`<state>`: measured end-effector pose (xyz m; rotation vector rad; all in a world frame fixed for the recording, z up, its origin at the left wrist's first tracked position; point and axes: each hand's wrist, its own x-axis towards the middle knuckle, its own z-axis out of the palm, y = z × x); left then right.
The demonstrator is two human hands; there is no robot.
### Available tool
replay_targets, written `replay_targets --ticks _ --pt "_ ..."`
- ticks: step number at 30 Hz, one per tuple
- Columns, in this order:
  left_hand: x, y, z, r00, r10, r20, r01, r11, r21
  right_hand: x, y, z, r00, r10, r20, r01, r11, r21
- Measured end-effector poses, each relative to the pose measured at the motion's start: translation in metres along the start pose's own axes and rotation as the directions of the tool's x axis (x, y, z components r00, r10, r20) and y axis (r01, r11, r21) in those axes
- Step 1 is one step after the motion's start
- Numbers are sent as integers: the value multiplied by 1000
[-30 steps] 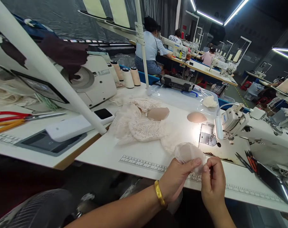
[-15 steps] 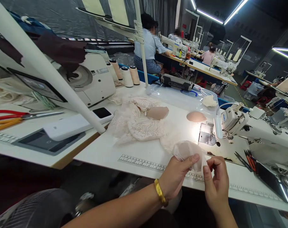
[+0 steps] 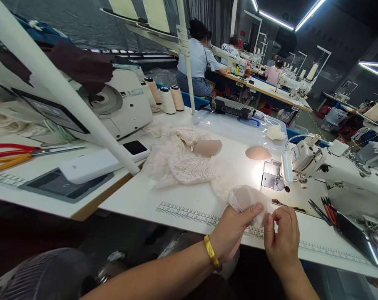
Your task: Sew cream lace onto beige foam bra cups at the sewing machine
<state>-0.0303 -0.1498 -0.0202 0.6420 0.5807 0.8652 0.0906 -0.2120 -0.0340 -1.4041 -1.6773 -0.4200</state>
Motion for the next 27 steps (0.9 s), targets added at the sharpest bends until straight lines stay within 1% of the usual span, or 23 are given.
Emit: replay_targets --ticks 2,4,5,7,8,10,12,13,14,15,17,18,19,20,21,22,24,26,27 --pt "0 -1 0 1000 -15 -4 15 1000 18 1 8 1 997 -70 15 70 997 -42" --pt "-1 -2 -1 999 -33 -17 34 999 43 7 22 1 991 -129 35 132 986 -101" --pt "-1 -1 -1 999 -39 -31 41 998 57 11 32 0 989 -147 33 151 979 -136" --pt "-1 -1 -2 998 -33 -55 37 996 85 20 49 -4 989 -146 -6 142 969 -201" --pt "-1 0 -3 998 -16 -62 22 995 99 23 55 -7 992 -126 -18 120 971 -206" --pt "0 1 -5 998 27 -63 -20 993 114 24 57 -14 999 -30 -11 29 990 -136" --pt "2 3 -7 995 67 -74 -59 992 108 17 48 -20 992 124 38 -124 992 5" --pt "3 3 -8 993 83 -82 -74 992 99 12 40 -22 974 206 93 -215 973 90" --pt "4 4 -8 991 98 -90 -90 992 90 7 32 -22 946 278 167 -305 937 169" --pt "5 4 -8 989 114 -98 -106 991 83 2 24 -22 906 338 255 -397 886 238" --pt "6 4 -7 984 142 -104 -135 988 75 -6 11 -18 803 424 418 -571 748 339" --pt "6 4 -6 984 148 -102 -141 988 68 -9 6 -15 755 460 469 -641 671 374" --pt "6 4 -5 984 147 -102 -141 988 58 -10 3 -12 713 496 495 -694 595 404" --pt "5 4 -4 985 138 -103 -134 990 41 -11 0 -8 683 528 504 -730 526 437" --pt "5 4 -3 987 121 -106 -121 993 13 -11 -1 -6 665 551 505 -747 468 473" --pt "5 4 -3 989 99 -105 -102 994 -25 -11 -2 -4 658 563 500 -750 425 507" --pt "5 7 -2 995 49 -82 -56 994 -94 -11 -3 -1 668 550 502 -734 376 566" --pt "4 11 -3 1000 -1 -6 1 993 -115 -13 -1 0 678 500 539 -727 344 595" --pt "4 13 -3 999 -17 34 21 995 -101 -14 0 1 669 477 570 -737 323 594"
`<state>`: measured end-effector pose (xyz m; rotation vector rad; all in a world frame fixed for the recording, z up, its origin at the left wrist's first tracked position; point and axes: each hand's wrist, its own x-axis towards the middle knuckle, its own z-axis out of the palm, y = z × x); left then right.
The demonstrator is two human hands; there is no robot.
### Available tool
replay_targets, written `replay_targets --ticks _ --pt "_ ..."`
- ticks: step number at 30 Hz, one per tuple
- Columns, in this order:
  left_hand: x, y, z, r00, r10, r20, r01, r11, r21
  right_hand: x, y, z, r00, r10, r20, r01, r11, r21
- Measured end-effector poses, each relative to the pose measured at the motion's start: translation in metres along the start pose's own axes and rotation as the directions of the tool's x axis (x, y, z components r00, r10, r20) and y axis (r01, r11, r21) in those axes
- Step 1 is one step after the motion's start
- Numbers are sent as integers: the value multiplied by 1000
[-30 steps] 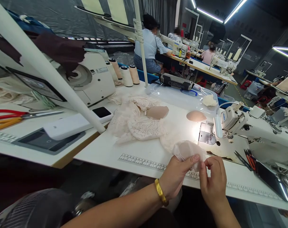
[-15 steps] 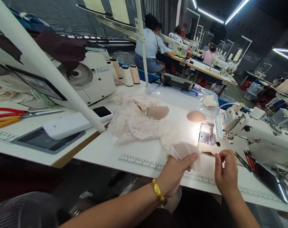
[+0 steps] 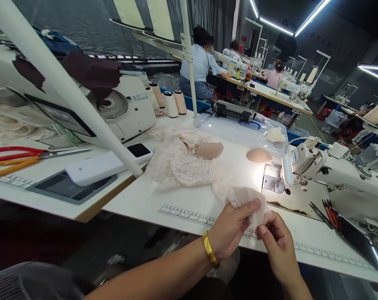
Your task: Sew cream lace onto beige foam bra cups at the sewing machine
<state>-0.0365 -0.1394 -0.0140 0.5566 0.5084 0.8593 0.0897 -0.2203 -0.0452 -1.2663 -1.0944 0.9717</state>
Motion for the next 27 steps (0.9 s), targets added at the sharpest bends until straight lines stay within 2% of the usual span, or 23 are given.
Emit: replay_targets --ticks 2,4,7,10,16,20,23,27 --pt "0 4 0 999 -17 50 15 999 37 2 4 -1 997 60 44 -62 996 63" --pt "-1 6 0 997 -10 72 5 997 73 5 8 0 993 118 27 -121 971 204" --pt "-1 6 1 994 11 109 -24 993 117 9 8 3 985 171 -3 -151 877 456" --pt "-1 4 -1 994 43 95 -56 989 138 12 2 5 979 200 33 -183 807 562" --pt "-2 1 -5 997 62 54 -71 978 197 15 -9 8 965 235 113 -257 784 565" --pt "-2 2 -4 998 41 39 -47 983 179 14 -8 10 962 240 132 -273 797 539" --pt "0 3 -3 999 39 35 -43 991 127 11 -6 10 969 225 105 -246 808 536" --pt "0 5 -1 998 49 31 -50 998 50 12 -3 7 974 225 -4 -190 835 516"
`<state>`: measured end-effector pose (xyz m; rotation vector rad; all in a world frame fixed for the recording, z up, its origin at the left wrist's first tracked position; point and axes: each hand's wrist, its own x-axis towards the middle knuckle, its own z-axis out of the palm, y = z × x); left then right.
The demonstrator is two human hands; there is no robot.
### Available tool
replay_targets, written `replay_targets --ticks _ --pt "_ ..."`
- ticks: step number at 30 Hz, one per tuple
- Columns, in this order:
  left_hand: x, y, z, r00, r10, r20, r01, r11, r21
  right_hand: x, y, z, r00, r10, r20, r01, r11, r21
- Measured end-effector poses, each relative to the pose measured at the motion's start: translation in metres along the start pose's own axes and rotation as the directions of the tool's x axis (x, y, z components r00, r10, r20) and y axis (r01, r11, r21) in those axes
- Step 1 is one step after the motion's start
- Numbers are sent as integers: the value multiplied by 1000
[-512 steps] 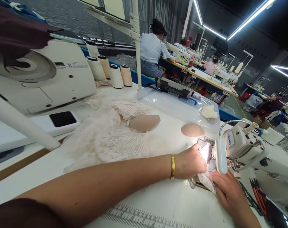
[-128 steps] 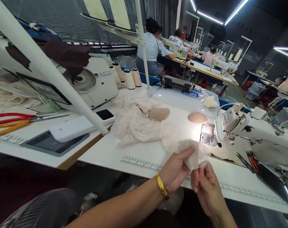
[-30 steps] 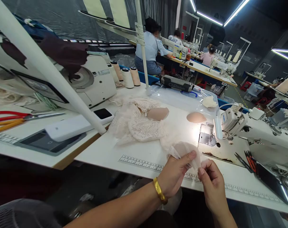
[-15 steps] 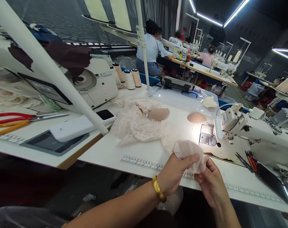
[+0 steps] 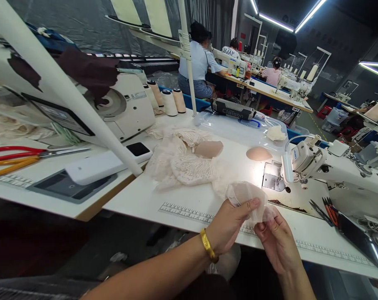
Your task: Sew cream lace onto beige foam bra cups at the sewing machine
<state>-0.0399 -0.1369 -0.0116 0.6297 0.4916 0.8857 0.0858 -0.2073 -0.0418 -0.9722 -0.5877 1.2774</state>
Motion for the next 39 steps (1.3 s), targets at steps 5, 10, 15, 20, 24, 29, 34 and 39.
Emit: replay_targets --ticks 5,10,15,20,24,29,34,39 --pt "1 -1 2 999 -14 -32 13 1000 -28 -7 5 2 998 -62 28 62 998 11" --pt "11 8 -3 981 40 -191 -53 997 -61 -36 25 6 876 206 436 -162 977 -136" --pt "10 10 -5 989 101 -110 -97 994 41 -27 13 -10 972 58 227 0 969 -247" --pt "-6 -9 -6 982 -42 185 -13 959 284 -3 -3 -10 990 -133 -52 123 978 -169" --pt "-6 -6 -10 946 -92 310 31 980 198 -2 2 -6 972 -185 -144 161 974 -160" --pt "9 7 -13 974 -150 170 141 988 64 -4 8 -11 972 -204 -116 175 960 -219" --pt "16 5 -12 973 -213 86 212 977 22 -6 12 -15 964 -228 -136 187 947 -260" --pt "17 -1 -13 958 -281 57 285 955 -81 -7 12 -19 955 -256 -149 203 932 -300"
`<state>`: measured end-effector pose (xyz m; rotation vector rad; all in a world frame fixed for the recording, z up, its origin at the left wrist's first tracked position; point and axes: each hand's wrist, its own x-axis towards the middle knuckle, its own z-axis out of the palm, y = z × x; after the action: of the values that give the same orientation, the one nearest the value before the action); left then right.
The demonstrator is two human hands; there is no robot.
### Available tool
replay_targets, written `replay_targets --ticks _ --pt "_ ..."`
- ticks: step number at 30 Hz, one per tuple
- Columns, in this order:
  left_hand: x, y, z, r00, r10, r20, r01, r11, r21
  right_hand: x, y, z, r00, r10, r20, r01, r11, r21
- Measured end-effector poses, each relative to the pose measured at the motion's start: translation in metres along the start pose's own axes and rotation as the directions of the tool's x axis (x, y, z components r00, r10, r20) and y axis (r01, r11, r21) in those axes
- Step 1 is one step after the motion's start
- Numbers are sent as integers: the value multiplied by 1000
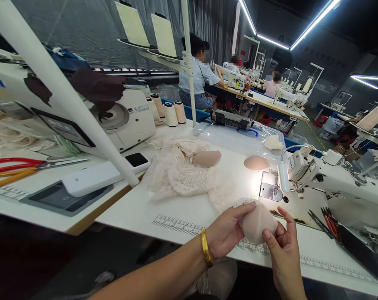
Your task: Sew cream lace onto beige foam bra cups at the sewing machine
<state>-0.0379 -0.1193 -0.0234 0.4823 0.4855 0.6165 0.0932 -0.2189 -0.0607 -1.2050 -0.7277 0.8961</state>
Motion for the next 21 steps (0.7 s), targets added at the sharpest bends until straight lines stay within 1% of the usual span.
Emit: replay_targets --ticks 2,6,9,13,21 --pt "1 -1 -1 1000 -14 -11 13 1000 -20 0 1 -1 1000 -22 -7 22 1000 -16" --pt "3 -1 -3 1000 -22 13 22 1000 -8 0 3 -1 998 -61 -11 61 998 -34" --pt "3 0 -1 999 21 41 -22 999 27 -1 5 0 997 -78 -22 78 996 -34" --pt "3 0 1 992 52 114 -66 990 123 -1 5 0 996 -84 -24 83 995 -48" --pt "4 -1 2 994 65 90 -78 986 150 -2 5 -1 998 -61 -11 60 997 -39"
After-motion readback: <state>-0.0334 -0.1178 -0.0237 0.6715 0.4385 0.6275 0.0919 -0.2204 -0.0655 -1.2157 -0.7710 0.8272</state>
